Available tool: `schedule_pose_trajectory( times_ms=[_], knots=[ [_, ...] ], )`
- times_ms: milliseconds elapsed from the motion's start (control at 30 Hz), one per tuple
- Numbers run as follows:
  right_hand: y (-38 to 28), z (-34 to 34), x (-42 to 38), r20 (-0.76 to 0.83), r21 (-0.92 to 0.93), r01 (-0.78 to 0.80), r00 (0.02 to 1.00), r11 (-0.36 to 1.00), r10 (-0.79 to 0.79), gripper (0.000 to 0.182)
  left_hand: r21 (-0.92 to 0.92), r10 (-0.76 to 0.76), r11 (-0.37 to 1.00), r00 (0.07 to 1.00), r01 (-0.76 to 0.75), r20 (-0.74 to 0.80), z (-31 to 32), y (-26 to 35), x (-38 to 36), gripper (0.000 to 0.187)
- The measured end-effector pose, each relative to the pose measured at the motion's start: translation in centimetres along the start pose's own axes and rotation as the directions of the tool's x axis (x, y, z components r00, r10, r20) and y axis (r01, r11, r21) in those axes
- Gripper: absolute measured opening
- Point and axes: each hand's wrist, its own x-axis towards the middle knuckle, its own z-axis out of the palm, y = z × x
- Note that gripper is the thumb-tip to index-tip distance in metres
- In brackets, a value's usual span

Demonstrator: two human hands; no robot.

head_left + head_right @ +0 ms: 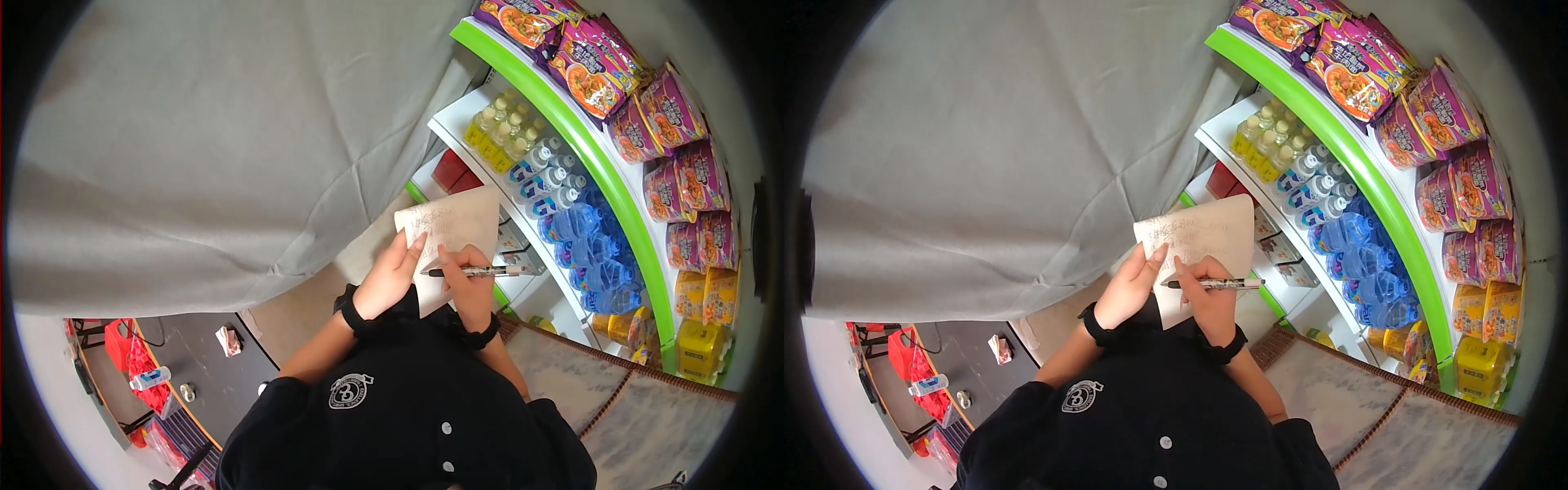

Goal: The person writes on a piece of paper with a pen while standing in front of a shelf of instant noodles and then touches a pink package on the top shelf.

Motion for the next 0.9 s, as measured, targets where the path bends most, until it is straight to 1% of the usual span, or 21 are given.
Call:
schedule_pose_trajectory(
  times_ms=[33, 133, 300, 367, 433, 500, 633, 700, 833, 900],
  knots=[
    [0.2, 0.1, 0.0, 0.001, -0.003, -0.002, 1.0, 1.0, 0.002, 0.028, 0.019, 0.044, 0.999, 0.999, -0.044, -0.024, -0.1, -0.5, 0.1, 0.033],
    [0.6, 0.3, 0.0, 0.042, -0.023, 0.008, 0.999, 1.0, -0.007, 0.027, 0.066, 0.06, 0.996, 0.996, -0.056, -0.061, 0.0, -0.6, -0.4, 0.033],
    [0.7, 0.1, -0.3, 0.121, -0.165, 0.104, 0.989, 0.981, -0.085, 0.025, 0.05, 0.031, 0.998, 0.998, -0.028, -0.062, 0.0, -0.3, -0.5, 0.034],
    [0.8, 0.1, -0.4, 0.106, -0.159, 0.108, 0.99, 0.981, -0.092, 0.025, 0.042, 0.02, 0.999, 0.998, -0.017, -0.055, 0.1, -0.2, -0.5, 0.034],
    [0.6, 0.1, -0.5, 0.089, -0.153, 0.114, 0.991, 0.982, -0.101, 0.026, 0.078, 0.025, 0.997, 0.999, -0.021, -0.045, 0.1, -0.2, -0.5, 0.034],
    [0.2, 0.2, -0.6, 0.043, -0.102, 0.095, 0.995, 0.99, -0.091, 0.026, 0.082, 0.026, 0.996, 0.999, -0.023, -0.037, 0.1, -0.3, -0.4, 0.034],
    [0.4, -0.1, -0.8, 0.025, -0.117, 0.067, 0.998, 0.991, -0.065, 0.026, 0.062, 0.043, 0.997, 0.999, -0.042, -0.023, 0.3, -0.5, -0.2, 0.034],
    [0.5, -0.5, -0.9, 0.085, -0.275, 0.148, 0.988, 0.95, -0.13, 0.027, 0.072, 0.046, 0.996, 0.999, -0.044, -0.02, 0.4, -0.4, -0.2, 0.034],
    [0.7, -0.4, -1.1, 0.036, -0.231, 0.128, 0.992, 0.965, -0.123, 0.027, 0.093, 0.033, 0.995, 0.999, -0.032, -0.01, 0.5, -0.5, -0.2, 0.034],
    [0.8, -0.5, -1.1, 0.075, -0.264, 0.185, 0.982, 0.947, -0.171, 0.027, 0.108, 0.011, 0.994, 1.0, -0.01, -0.009, 0.4, -0.2, -0.3, 0.033]
  ],
)
